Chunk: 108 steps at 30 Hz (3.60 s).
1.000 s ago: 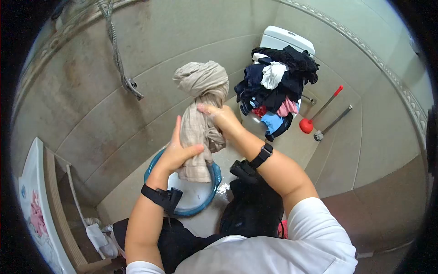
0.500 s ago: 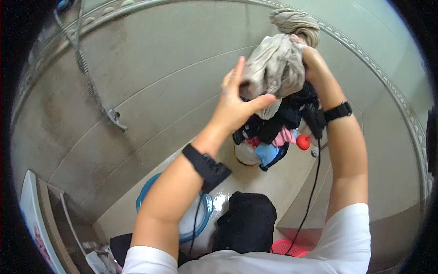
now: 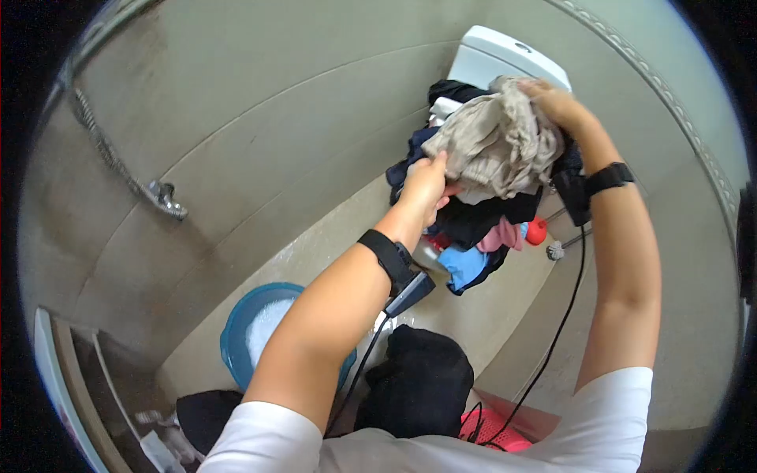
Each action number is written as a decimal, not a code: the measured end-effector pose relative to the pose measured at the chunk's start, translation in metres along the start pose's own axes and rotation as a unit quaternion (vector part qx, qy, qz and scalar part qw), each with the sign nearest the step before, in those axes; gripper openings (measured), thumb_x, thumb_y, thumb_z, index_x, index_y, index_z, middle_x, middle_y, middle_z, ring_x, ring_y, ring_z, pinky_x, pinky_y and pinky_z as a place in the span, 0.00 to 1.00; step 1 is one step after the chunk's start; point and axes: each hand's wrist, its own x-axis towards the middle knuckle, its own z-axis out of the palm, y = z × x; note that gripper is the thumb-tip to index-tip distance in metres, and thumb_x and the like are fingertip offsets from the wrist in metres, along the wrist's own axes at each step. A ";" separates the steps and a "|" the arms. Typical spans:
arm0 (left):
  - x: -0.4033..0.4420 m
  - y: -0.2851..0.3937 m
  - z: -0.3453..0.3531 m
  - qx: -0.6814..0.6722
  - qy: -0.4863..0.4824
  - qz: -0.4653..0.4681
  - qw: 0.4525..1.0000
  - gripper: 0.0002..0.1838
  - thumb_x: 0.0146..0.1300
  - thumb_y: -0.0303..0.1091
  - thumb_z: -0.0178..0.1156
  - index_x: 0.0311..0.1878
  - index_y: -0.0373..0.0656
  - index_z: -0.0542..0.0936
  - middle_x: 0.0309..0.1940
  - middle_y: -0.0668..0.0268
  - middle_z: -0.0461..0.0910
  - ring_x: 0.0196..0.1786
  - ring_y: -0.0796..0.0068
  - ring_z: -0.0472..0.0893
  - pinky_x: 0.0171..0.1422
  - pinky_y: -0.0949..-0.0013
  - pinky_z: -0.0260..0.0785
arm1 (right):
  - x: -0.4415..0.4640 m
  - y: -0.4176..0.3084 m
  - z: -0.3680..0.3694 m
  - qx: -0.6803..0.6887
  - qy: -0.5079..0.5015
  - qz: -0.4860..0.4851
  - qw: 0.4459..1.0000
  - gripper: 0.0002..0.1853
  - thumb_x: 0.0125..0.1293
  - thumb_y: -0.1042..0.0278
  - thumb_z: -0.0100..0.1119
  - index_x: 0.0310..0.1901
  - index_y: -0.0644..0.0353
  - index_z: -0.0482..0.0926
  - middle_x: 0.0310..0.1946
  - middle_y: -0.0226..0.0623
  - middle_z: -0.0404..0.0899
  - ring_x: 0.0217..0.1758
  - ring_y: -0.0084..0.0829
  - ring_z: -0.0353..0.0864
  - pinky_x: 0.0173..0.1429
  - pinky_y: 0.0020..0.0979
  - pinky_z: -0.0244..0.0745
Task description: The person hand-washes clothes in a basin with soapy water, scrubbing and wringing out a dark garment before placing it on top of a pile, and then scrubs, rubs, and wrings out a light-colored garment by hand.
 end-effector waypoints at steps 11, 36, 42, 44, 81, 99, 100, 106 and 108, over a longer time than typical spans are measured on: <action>-0.129 -0.086 -0.215 0.386 0.040 0.002 0.922 0.27 0.55 0.47 0.62 0.52 0.37 0.73 0.48 0.57 0.76 0.49 0.67 0.75 0.54 0.67 0.67 | -0.052 -0.081 0.026 -0.416 0.226 -0.214 0.854 0.29 0.61 0.44 0.52 0.58 0.55 0.69 0.56 0.53 0.70 0.59 0.50 0.70 0.61 0.39 0.64; -0.295 -0.269 -0.467 0.255 0.356 -0.053 0.898 0.25 0.53 0.48 0.61 0.46 0.37 0.77 0.40 0.50 0.79 0.44 0.57 0.79 0.48 0.63 0.70 | -0.460 -0.325 0.624 -0.210 -0.560 -0.300 0.743 0.28 0.51 0.57 0.64 0.55 0.50 0.70 0.63 0.46 0.59 0.63 0.50 0.63 0.54 0.54 0.69; -0.291 -0.246 -0.465 0.120 0.321 -0.124 0.931 0.22 0.53 0.40 0.64 0.47 0.35 0.76 0.35 0.57 0.80 0.38 0.70 0.78 0.42 0.68 0.71 | -0.383 -0.306 0.595 -0.033 -0.579 -0.360 0.730 0.15 0.47 0.63 0.60 0.35 0.62 0.79 0.30 0.48 0.80 0.36 0.41 0.80 0.45 0.35 0.75; -0.288 -0.255 -0.464 0.172 0.340 -0.084 0.921 0.26 0.50 0.39 0.66 0.51 0.35 0.73 0.41 0.56 0.78 0.38 0.71 0.78 0.42 0.69 0.71 | -0.357 -0.314 0.555 0.102 -0.526 -0.132 0.834 0.08 0.45 0.67 0.59 0.27 0.62 0.77 0.25 0.44 0.79 0.29 0.38 0.79 0.36 0.34 0.75; -0.248 -0.230 -0.357 -0.479 0.139 0.003 0.867 0.12 0.63 0.37 0.48 0.43 0.42 0.75 0.38 0.61 0.78 0.43 0.65 0.78 0.50 0.61 0.71 | -0.369 -0.341 0.411 0.308 -0.169 -0.184 0.918 0.12 0.59 0.59 0.49 0.29 0.57 0.77 0.32 0.50 0.78 0.37 0.49 0.78 0.41 0.47 0.71; -0.316 -0.165 -0.331 0.360 -0.054 0.157 0.918 0.20 0.50 0.28 0.62 0.48 0.43 0.70 0.41 0.64 0.75 0.47 0.75 0.74 0.53 0.70 0.65 | -0.343 -0.304 0.385 0.580 -0.472 0.099 0.657 0.09 0.58 0.76 0.55 0.42 0.60 0.74 0.37 0.33 0.76 0.39 0.27 0.76 0.42 0.27 0.74; -0.317 -0.169 -0.336 0.382 0.010 0.208 0.901 0.22 0.50 0.26 0.61 0.50 0.43 0.69 0.42 0.63 0.75 0.49 0.74 0.74 0.53 0.69 0.66 | -0.339 -0.304 0.386 0.624 -0.420 0.123 0.648 0.11 0.59 0.79 0.52 0.44 0.59 0.73 0.38 0.36 0.75 0.41 0.28 0.76 0.44 0.29 0.74; -0.303 -0.191 -0.378 -0.056 0.088 0.079 0.991 0.26 0.56 0.26 0.56 0.60 0.41 0.66 0.51 0.56 0.74 0.55 0.64 0.73 0.62 0.60 0.63 | -0.327 -0.307 0.351 0.754 -0.391 0.194 0.490 0.19 0.59 0.83 0.45 0.53 0.61 0.65 0.47 0.44 0.73 0.48 0.39 0.76 0.53 0.40 0.74; -0.299 -0.190 -0.378 -0.127 0.060 0.086 0.986 0.25 0.59 0.29 0.53 0.61 0.38 0.66 0.52 0.55 0.73 0.55 0.62 0.73 0.63 0.57 0.62 | -0.336 -0.322 0.358 0.757 -0.373 0.192 0.501 0.15 0.60 0.78 0.49 0.50 0.62 0.69 0.48 0.44 0.74 0.49 0.38 0.76 0.53 0.39 0.73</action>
